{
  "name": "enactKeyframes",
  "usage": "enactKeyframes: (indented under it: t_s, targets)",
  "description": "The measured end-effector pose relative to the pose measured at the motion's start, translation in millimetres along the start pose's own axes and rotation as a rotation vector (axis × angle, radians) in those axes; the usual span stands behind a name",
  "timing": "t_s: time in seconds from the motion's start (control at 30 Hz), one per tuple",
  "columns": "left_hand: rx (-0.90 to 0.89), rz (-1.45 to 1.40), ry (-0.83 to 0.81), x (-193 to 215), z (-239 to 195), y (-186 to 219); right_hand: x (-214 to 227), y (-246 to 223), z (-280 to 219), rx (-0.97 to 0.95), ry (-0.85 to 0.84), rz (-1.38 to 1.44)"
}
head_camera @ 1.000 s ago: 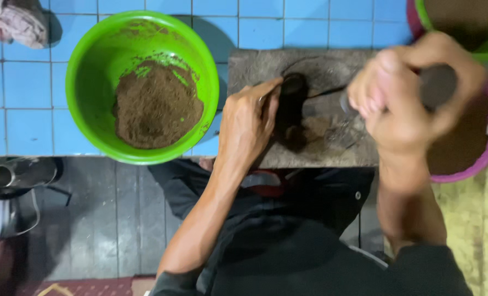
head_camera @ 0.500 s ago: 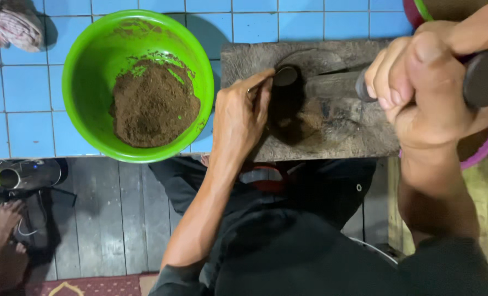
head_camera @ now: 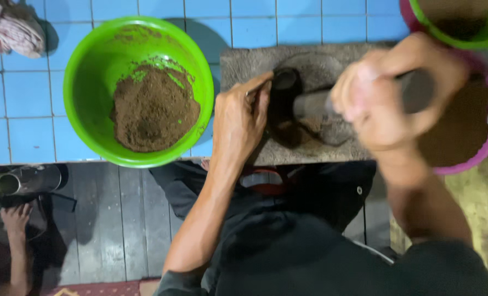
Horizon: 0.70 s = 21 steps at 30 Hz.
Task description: The person uses a pestle to grind a dark brown substance in a stone mortar while holding a small metal scoop. The ground material is periodically transferred into a green bowl. The person continues grinding and transferring the substance throughout the clip.
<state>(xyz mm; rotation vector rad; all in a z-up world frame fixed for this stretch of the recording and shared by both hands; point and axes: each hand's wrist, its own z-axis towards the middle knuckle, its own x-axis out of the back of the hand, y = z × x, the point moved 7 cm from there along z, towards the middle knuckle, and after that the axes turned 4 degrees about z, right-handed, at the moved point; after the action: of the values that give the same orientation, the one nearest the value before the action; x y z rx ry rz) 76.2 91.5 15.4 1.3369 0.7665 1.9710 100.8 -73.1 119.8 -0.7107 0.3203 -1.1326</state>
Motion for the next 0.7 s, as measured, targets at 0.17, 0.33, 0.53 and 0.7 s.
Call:
enactKeyframes:
  t_s: [0.17,0.33,0.53,0.7]
  targets:
    - [-0.004,-0.009,0.000,-1,1,2,-2,-4,-6,-0.176,0.191,0.036]
    - [0.021,-0.002,-0.042,1,-4,6,45,-7,-42,-0.066,-0.026,0.010]
    - [-0.137,0.150,-0.120,-12,10,15,26,-6,-47,-0.114,0.383,-0.049]
    - [-0.355,0.402,-0.331,-57,17,13,53,-43,-98,0.018,0.318,-0.031]
